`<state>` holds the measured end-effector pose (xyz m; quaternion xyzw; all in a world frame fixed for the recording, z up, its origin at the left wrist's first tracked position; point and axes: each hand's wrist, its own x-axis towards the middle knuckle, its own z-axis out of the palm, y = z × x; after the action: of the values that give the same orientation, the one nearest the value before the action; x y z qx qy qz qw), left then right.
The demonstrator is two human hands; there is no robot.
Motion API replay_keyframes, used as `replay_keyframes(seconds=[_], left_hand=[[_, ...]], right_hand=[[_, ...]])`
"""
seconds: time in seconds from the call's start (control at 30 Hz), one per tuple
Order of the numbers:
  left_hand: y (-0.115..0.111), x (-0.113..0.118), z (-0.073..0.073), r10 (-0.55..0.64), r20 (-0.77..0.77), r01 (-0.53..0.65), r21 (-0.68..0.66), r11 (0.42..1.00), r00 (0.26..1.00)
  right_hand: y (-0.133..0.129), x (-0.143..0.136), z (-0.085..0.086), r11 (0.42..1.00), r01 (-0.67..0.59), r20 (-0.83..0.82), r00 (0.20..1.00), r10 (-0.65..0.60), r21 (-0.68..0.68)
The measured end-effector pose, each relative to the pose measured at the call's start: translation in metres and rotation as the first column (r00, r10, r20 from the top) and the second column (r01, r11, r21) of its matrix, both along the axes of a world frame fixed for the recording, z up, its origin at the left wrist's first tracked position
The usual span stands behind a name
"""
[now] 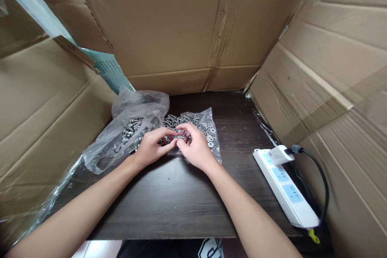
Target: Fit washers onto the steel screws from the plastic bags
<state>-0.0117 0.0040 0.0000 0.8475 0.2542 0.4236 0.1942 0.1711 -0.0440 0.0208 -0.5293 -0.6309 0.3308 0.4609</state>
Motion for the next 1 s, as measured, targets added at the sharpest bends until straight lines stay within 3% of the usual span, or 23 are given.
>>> replay_keyframes(seconds=[0.2,1.0], left_hand=[[0.0003,-0.0012,0.0042,0.063,0.017,-0.063,-0.008,0.998,0.998],[0.0006,-0.0012,0.0034,0.084,-0.002,-0.084,-0.007,0.996,0.996]], right_hand=[[-0.0013,0.0020,0.0036,0.999,-0.018,0.072,0.997,0.016,0.031],[-0.0005,-0.0012,-0.0002,1.000,-0.020,-0.060,0.998,0.020,0.001]])
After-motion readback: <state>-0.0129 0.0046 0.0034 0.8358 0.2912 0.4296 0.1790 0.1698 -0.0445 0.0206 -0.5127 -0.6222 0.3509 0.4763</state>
